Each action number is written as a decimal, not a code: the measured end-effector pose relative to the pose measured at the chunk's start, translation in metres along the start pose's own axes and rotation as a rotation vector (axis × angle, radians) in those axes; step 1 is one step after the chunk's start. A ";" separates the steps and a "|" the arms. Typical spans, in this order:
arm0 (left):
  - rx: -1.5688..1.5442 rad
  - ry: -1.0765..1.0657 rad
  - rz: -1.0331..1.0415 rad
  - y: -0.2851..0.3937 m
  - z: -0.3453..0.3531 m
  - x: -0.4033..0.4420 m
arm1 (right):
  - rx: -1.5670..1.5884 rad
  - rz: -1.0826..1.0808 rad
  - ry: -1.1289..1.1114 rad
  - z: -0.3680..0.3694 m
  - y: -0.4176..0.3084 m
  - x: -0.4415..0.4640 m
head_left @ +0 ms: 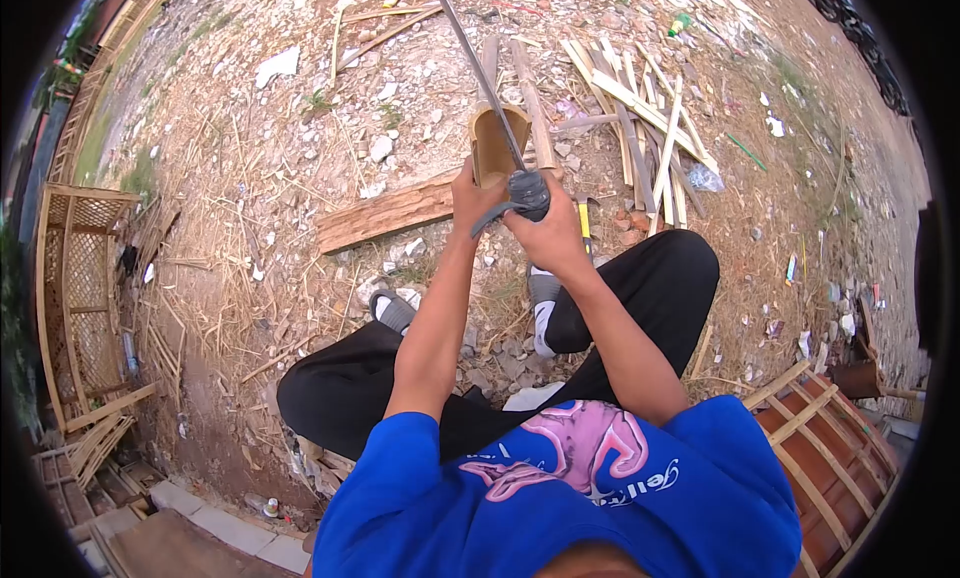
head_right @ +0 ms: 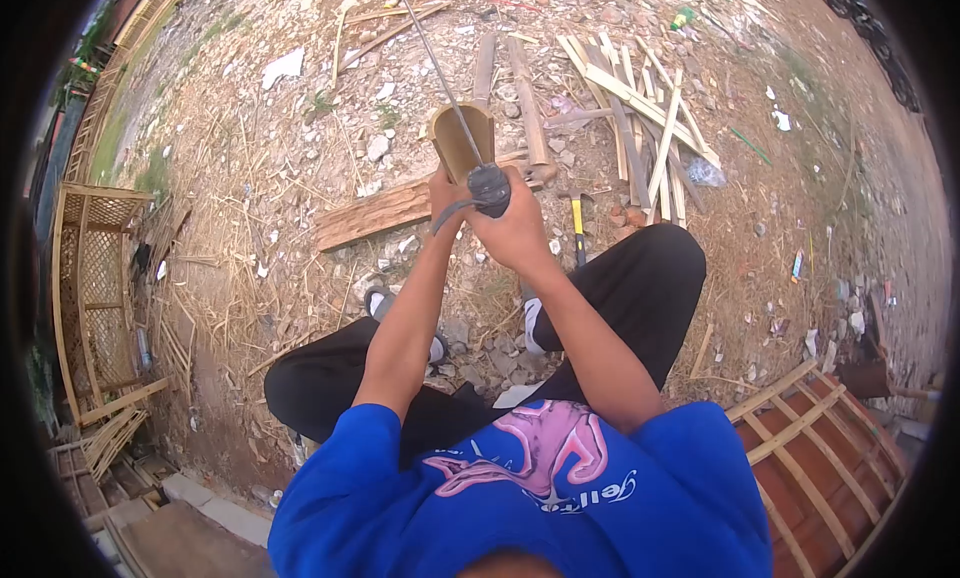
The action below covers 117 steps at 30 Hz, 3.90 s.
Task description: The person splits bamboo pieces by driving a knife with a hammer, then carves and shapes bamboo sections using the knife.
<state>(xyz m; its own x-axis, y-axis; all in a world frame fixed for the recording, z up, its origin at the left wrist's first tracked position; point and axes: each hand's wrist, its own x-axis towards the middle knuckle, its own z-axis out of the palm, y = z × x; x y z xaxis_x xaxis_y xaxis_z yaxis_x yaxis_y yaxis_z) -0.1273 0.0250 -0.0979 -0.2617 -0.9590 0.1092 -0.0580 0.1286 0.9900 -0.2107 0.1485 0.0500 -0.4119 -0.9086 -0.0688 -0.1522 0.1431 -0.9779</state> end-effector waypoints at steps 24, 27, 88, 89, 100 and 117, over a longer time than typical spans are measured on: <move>0.700 1.164 -0.639 0.007 -0.321 -0.510 | 0.160 -0.062 -0.047 -0.018 0.091 0.029; 0.767 0.752 -1.011 -0.057 -0.280 -0.600 | 0.224 -0.078 -0.124 -0.023 0.096 0.033; 0.054 0.631 -0.807 0.248 -0.388 -0.451 | -0.091 -0.486 -0.303 0.030 0.112 0.012; 0.064 0.651 -0.892 0.244 -0.401 -0.452 | -0.055 -0.428 -0.295 0.031 0.108 0.008; 0.617 0.348 -1.175 0.204 -0.367 -0.481 | -0.073 -0.316 -0.295 0.029 0.085 -0.011; 1.379 0.449 -0.553 0.184 -0.276 -0.490 | 0.035 -0.250 -0.241 0.009 0.103 -0.002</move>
<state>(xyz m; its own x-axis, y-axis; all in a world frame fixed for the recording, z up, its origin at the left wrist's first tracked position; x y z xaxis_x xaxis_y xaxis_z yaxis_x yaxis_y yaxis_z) 0.2560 0.4493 0.0556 0.3762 -0.9258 0.0375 -0.9235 -0.3714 0.0961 -0.2175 0.1616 -0.0526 -0.1416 -0.9810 0.1330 -0.1892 -0.1050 -0.9763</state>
